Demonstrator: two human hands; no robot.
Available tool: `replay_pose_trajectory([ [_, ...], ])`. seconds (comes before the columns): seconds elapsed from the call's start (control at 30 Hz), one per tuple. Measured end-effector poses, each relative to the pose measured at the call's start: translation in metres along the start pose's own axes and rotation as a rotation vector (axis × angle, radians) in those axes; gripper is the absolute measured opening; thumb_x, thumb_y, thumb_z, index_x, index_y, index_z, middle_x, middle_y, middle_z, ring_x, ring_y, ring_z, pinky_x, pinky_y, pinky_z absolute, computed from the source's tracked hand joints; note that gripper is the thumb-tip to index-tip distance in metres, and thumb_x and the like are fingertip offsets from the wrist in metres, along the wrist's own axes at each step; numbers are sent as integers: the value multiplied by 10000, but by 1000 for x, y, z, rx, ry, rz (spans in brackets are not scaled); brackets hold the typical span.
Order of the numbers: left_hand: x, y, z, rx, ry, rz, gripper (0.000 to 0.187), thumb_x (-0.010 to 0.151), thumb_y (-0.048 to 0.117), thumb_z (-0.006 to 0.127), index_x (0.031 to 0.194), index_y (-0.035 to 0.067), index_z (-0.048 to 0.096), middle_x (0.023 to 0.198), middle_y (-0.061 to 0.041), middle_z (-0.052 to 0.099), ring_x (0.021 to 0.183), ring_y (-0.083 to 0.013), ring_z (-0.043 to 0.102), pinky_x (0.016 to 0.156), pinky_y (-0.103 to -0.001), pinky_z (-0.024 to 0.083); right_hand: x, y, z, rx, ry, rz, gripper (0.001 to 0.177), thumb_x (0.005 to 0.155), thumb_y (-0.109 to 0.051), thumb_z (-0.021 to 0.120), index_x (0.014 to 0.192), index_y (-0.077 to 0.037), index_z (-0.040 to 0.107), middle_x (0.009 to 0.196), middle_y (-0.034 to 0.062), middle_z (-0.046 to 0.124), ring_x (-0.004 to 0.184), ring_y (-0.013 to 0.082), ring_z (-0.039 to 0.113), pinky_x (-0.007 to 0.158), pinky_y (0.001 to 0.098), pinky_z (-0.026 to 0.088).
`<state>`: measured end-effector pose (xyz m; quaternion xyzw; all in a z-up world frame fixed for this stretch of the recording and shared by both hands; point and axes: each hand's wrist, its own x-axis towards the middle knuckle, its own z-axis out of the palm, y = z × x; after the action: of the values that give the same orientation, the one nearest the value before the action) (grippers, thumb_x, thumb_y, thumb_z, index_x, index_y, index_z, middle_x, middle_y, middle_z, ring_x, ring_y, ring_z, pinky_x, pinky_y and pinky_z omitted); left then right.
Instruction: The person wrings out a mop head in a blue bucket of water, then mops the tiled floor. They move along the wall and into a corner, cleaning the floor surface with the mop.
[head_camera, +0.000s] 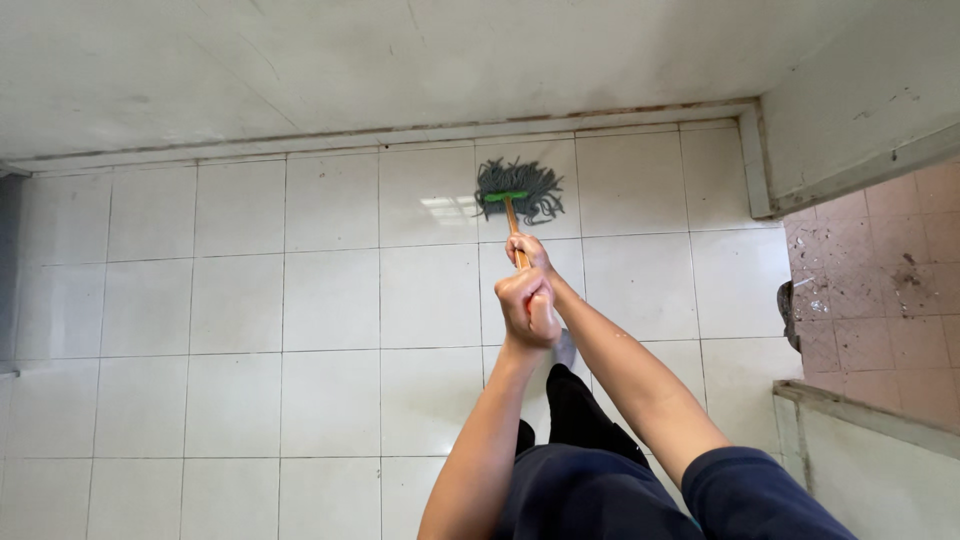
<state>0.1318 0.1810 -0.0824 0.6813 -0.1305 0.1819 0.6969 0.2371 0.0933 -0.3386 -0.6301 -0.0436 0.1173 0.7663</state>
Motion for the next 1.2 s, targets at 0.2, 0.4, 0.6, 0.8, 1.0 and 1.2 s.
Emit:
replay_pose_trajectory([
  [0.2, -5, 44, -44, -52, 8, 112, 131, 716, 51, 401, 613, -19, 361, 570, -114, 406, 547, -205, 374, 577, -335, 345, -50, -23, 66, -201, 17, -154, 265, 855, -215, 485, 655, -79, 377, 617, 0, 354, 568, 117, 341, 525, 323, 326],
  [0.4, -20, 62, -71, -91, 48, 23, 217, 757, 82, 414, 574, -2, 331, 511, -86, 369, 510, -174, 352, 575, -333, 323, -66, 0, 95, -53, 27, -54, 291, 894, -179, 474, 653, -109, 328, 617, -33, 301, 541, 99, 295, 489, 300, 292],
  [0.6, -32, 55, -72, -133, 145, 189, 242, 794, 148, 421, 599, 21, 356, 560, -85, 351, 551, -211, 338, 655, -395, 311, -51, 27, 101, -76, 165, -155, 338, 880, -202, 442, 565, -83, 438, 547, 19, 492, 507, 120, 438, 561, 289, 454],
  [0.8, -29, 30, -78, -97, 121, 107, 260, 768, 175, 450, 566, 27, 382, 516, -80, 404, 459, -204, 382, 520, -348, 297, -23, 56, 86, 262, 98, -33, 414, 906, -111, 383, 534, -11, 534, 539, 71, 530, 512, 143, 477, 714, 337, 611],
  [1.0, -3, -7, -83, -90, 32, 123, 267, 770, 185, 474, 577, 30, 376, 524, -79, 398, 470, -224, 408, 513, -356, 309, 27, 49, 72, -222, 33, -354, 300, 865, -85, 474, 573, -24, 444, 548, 81, 522, 546, 172, 495, 600, 322, 512],
  [1.2, 36, -51, -77, -39, 50, 126, 230, 713, 179, 482, 568, 38, 373, 523, -84, 394, 482, -235, 387, 524, -369, 302, 87, 29, 58, -358, -10, -377, 292, 852, -150, 485, 592, -22, 452, 588, 96, 518, 594, 200, 486, 588, 322, 386],
])
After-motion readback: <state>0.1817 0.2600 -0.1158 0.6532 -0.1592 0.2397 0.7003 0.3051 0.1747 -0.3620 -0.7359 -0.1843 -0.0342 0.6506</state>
